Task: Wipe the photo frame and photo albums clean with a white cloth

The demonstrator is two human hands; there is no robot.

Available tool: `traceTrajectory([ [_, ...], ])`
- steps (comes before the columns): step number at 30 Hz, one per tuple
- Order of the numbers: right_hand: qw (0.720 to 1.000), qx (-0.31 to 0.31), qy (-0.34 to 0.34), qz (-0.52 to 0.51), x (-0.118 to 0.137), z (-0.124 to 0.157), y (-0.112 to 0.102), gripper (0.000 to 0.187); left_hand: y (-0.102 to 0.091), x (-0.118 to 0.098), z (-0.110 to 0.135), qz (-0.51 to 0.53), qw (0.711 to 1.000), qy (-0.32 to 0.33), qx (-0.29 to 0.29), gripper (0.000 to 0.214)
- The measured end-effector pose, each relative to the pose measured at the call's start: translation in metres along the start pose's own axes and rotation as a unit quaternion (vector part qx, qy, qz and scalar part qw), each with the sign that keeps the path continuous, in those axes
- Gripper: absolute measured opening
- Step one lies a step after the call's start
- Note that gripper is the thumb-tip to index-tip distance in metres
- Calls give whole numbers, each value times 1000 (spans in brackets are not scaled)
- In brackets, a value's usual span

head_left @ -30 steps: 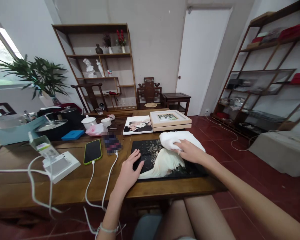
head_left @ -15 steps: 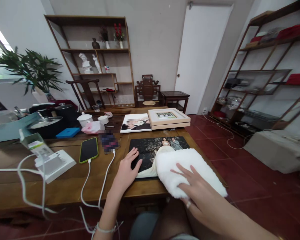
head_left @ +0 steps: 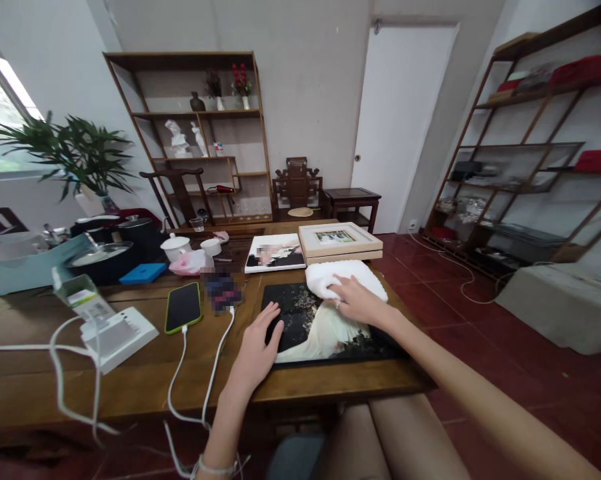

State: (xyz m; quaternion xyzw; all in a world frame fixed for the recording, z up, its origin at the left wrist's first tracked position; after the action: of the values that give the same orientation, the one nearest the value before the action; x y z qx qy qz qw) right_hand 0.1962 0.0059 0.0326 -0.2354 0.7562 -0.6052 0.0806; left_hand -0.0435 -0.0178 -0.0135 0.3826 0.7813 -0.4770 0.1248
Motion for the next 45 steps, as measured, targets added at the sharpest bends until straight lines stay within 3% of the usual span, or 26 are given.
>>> traceTrajectory([
  [7,998,32,-30,-44,63,85,-9,34,2,3,0,-7,1000,8,-12,36],
  [10,994,64,-55,-74,79,106,-16,33,3,4,-1,-8,1000,8,-8,36],
  [13,994,61,-54,-79,75,95,-18,34,3,4,-1,-7,1000,10,-5,35],
  [20,999,20,-41,-7,36,1,-1,32,2,3,0,0,1000,13,-5,35],
  [23,1000,5,-26,-1,31,-23,3,33,1,4,0,2,1000,13,-4,35],
  [26,1000,-4,-20,4,39,-15,3,32,1,4,0,4,1000,10,-3,36],
  [33,997,24,-58,-41,88,82,-3,32,2,3,0,1,1000,1,-4,37],
  [36,996,40,-63,-57,96,102,-5,32,2,3,0,-1,1000,-2,0,38],
  [39,995,38,-57,-66,87,85,-5,34,2,3,0,-5,1000,3,5,38],
  [45,999,23,-30,-8,63,-7,0,33,2,3,1,-9,1000,12,5,39],
])
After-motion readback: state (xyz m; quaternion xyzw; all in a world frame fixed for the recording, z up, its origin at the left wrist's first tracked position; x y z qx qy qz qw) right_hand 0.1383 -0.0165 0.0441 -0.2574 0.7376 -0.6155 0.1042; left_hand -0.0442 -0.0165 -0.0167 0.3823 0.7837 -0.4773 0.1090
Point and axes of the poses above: each hand's wrist, its own z-axis away from the middle knuckle, its own y-axis out of the palm, x = y × z, the point moved 1 cm from there along -z, towards the middle knuckle, and after that the axes turned 6 degrees about -x, right-handed, at the moved point
